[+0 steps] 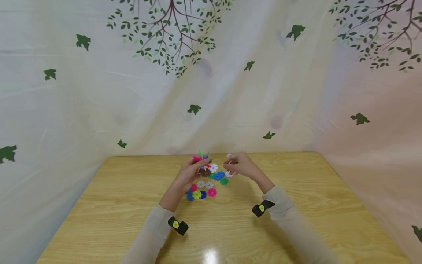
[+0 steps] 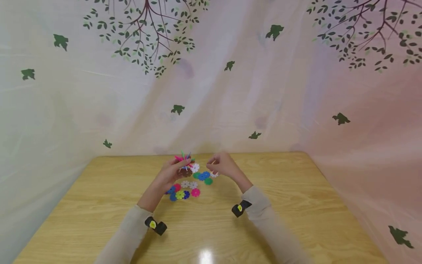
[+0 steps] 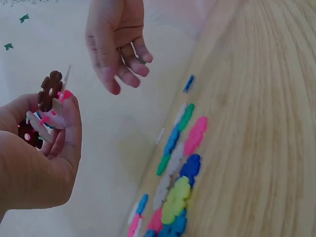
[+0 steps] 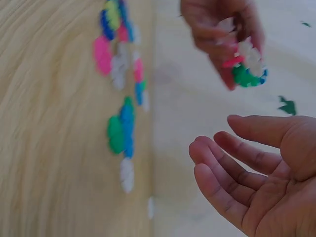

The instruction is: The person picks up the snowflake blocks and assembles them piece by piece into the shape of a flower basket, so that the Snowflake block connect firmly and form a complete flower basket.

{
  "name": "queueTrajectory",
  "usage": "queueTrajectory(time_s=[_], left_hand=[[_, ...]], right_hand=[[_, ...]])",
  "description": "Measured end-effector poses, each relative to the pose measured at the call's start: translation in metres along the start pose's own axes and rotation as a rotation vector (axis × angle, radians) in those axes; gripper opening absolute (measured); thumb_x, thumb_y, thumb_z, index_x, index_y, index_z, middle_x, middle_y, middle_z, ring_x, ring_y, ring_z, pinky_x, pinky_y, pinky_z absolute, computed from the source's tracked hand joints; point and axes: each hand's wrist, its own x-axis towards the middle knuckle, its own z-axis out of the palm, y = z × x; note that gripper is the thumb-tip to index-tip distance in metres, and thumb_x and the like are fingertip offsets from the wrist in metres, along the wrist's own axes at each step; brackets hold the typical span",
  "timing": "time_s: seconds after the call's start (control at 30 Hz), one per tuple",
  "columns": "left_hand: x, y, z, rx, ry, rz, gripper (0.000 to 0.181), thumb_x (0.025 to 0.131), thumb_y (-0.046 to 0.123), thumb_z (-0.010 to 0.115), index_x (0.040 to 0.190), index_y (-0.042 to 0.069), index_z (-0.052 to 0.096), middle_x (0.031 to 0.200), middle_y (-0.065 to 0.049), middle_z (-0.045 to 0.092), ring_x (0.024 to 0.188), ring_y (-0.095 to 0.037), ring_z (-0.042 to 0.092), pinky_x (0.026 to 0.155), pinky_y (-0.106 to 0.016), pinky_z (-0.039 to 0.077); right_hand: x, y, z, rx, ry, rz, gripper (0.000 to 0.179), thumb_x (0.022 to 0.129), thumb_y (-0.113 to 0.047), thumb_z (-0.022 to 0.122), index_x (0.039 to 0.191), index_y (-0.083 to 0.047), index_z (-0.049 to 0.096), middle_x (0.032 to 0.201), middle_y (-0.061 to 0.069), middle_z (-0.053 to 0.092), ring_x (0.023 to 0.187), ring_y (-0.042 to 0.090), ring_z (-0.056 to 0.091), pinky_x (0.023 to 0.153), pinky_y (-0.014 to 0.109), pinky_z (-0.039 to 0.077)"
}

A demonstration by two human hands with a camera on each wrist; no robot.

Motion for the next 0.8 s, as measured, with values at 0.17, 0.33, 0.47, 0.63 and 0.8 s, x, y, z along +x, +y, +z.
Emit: queueTrajectory(time_s=[0.17, 0.33, 0.47, 0.63, 0.8], left_hand=[[0.007, -0.01, -0.005, 0.028, -0.029, -0.003, 0.03, 0.097, 0.022, 0.069, 0.121, 0.003, 0.065, 0.097, 0.001, 0.072, 0.079, -0.013, 0.065, 0.075, -0.028, 0.056], [0.012, -0.019, -0.008, 0.027, -0.055, -0.002, 0.023, 0.099, 0.024, 0.067, 0.114, 0.007, 0.064, 0.1, -0.001, 0.075, 0.078, -0.015, 0.07, 0.079, -0.033, 0.06], [0.013, -0.022, -0.009, 0.035, -0.056, -0.006, 0.02, 0.099, 0.025, 0.067, 0.111, 0.009, 0.063, 0.1, -0.003, 0.073, 0.08, -0.015, 0.071, 0.085, -0.038, 0.061], [0.014, -0.024, -0.009, 0.071, -0.078, 0.008, 0.03, 0.098, 0.025, 0.067, 0.121, 0.006, 0.062, 0.094, 0.0, 0.069, 0.076, -0.014, 0.068, 0.079, -0.035, 0.062], [0.017, -0.027, -0.01, 0.079, -0.102, 0.038, 0.029, 0.099, 0.023, 0.066, 0.12, 0.003, 0.06, 0.086, 0.001, 0.067, 0.074, -0.014, 0.067, 0.075, -0.03, 0.06]], right_hand=[[0.009, 0.023, 0.002, -0.127, -0.06, 0.05, 0.024, 0.098, -0.008, 0.066, 0.114, 0.01, 0.068, 0.095, 0.025, 0.072, 0.086, 0.04, 0.071, 0.074, 0.042, 0.061], [0.019, 0.038, 0.004, -0.264, -0.097, 0.066, 0.023, 0.092, -0.004, 0.071, 0.113, 0.006, 0.069, 0.099, 0.019, 0.071, 0.086, 0.025, 0.068, 0.071, 0.031, 0.056], [0.025, 0.047, 0.008, -0.346, -0.125, 0.062, 0.024, 0.088, 0.0, 0.073, 0.112, 0.003, 0.071, 0.105, 0.018, 0.072, 0.086, 0.021, 0.065, 0.071, 0.03, 0.055], [0.03, 0.052, 0.012, -0.415, -0.102, 0.101, 0.018, 0.083, -0.002, 0.079, 0.099, -0.002, 0.07, 0.096, 0.012, 0.07, 0.082, 0.019, 0.062, 0.069, 0.028, 0.05], [0.028, 0.048, 0.01, -0.297, -0.01, 0.14, 0.014, 0.083, -0.001, 0.078, 0.092, -0.001, 0.067, 0.089, 0.012, 0.068, 0.077, 0.019, 0.063, 0.066, 0.029, 0.053]])
